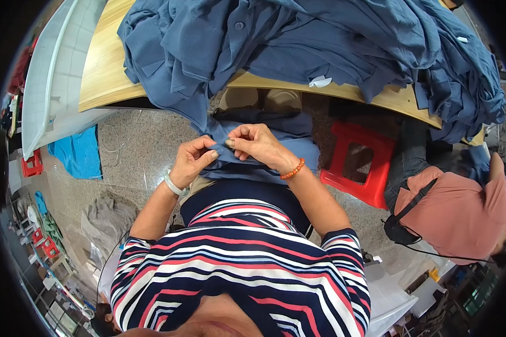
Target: Trimming loose threads from blue garments using scissors and folding them on a workshop table.
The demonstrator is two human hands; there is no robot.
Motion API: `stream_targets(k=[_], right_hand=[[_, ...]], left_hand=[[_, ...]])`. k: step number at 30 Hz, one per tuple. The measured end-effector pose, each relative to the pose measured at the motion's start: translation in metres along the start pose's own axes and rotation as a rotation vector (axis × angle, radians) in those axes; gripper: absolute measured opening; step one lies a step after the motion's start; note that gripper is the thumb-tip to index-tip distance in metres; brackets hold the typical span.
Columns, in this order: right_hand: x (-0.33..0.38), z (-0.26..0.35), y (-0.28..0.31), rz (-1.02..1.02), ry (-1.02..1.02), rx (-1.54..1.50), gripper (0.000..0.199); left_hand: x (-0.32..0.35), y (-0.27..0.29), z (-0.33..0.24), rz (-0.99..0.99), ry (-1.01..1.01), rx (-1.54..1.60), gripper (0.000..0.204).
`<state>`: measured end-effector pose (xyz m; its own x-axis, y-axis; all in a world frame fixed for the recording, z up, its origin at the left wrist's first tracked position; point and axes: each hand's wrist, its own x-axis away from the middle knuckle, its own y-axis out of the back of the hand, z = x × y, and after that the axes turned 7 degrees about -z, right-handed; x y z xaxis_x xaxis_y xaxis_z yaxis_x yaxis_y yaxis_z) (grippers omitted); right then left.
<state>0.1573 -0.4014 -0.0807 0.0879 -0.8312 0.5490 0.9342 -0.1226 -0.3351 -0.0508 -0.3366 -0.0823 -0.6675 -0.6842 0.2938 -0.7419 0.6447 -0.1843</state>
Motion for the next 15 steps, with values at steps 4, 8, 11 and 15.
stream_targets(k=[4,8,11,15], right_hand=[[-0.002,-0.004,0.005,-0.04,0.0,-0.139,0.019],[-0.003,-0.008,0.004,0.016,0.039,-0.328,0.018],[0.001,-0.002,-0.001,-0.001,0.06,-0.253,0.022],[0.005,0.004,-0.006,-0.021,0.093,-0.12,0.023]], left_hand=[[0.005,0.001,0.001,-0.06,0.08,-0.033,0.01],[0.005,0.001,0.001,-0.101,0.037,-0.106,0.011],[0.005,-0.002,0.0,-0.105,0.049,-0.085,0.012],[0.002,-0.001,-0.003,-0.044,0.265,0.165,0.013]])
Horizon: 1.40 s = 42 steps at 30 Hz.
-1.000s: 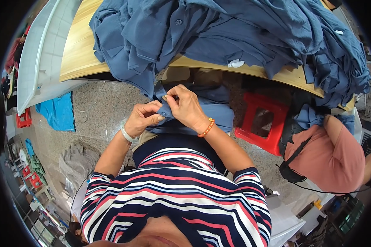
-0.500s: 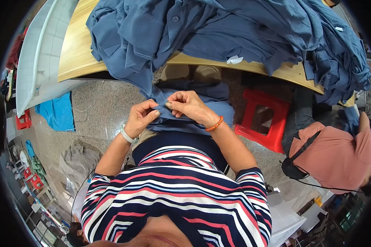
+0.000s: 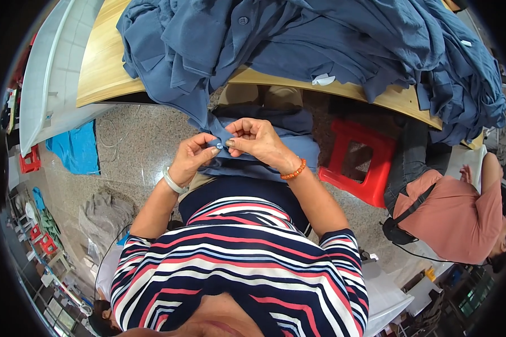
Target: Trimming loose threads from blue garments using scissors and folding them on a workshop table.
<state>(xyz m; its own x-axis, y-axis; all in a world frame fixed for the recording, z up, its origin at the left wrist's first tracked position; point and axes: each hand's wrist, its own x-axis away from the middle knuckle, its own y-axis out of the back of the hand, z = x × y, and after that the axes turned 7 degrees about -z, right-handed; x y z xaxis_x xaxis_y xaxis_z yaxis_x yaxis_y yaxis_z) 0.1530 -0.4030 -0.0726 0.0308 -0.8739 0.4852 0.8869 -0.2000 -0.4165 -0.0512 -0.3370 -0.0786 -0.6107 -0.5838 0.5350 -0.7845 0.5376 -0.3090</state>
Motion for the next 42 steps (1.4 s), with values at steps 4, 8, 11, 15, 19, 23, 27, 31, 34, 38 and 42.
stream_targets(k=[4,8,11,15,19,23,27,31,34,38,42], right_hand=[[0.0,-0.006,-0.005,-0.062,0.167,0.238,0.013],[0.005,-0.004,-0.013,-0.134,0.335,0.437,0.01],[0.002,-0.008,-0.011,-0.159,0.307,0.263,0.015],[0.004,-0.009,-0.008,-0.157,0.193,0.32,0.015],[0.007,-0.005,-0.006,-0.143,0.223,0.494,0.015],[0.006,-0.005,-0.003,-0.081,0.137,0.247,0.015],[0.002,-0.008,0.0,-0.086,0.085,0.084,0.014],[0.002,-0.002,-0.008,-0.195,0.087,0.184,0.015],[0.003,-0.003,-0.019,-0.29,0.296,0.482,0.011],[0.002,-0.01,-0.017,-0.312,0.505,0.695,0.012],[0.01,-0.008,-0.02,-0.206,0.422,0.616,0.012]], left_hand=[[-0.002,-0.008,-0.007,0.038,0.115,0.179,0.01],[-0.01,-0.002,0.003,0.02,0.182,0.273,0.01],[-0.011,-0.004,0.012,-0.043,0.073,0.199,0.011],[-0.01,-0.007,0.015,-0.166,-0.207,-0.153,0.015],[-0.011,-0.003,0.018,-0.193,-0.318,-0.252,0.014],[-0.007,-0.005,0.005,-0.168,-0.342,-0.357,0.011],[-0.006,0.001,-0.001,-0.042,-0.071,-0.196,0.008],[0.004,0.006,0.008,0.006,-0.069,-0.108,0.01],[0.004,0.008,0.011,-0.097,-0.203,-0.267,0.011],[0.009,-0.004,-0.005,-0.046,-0.32,-0.315,0.008],[0.008,-0.005,-0.005,-0.098,-0.36,-0.45,0.007]])
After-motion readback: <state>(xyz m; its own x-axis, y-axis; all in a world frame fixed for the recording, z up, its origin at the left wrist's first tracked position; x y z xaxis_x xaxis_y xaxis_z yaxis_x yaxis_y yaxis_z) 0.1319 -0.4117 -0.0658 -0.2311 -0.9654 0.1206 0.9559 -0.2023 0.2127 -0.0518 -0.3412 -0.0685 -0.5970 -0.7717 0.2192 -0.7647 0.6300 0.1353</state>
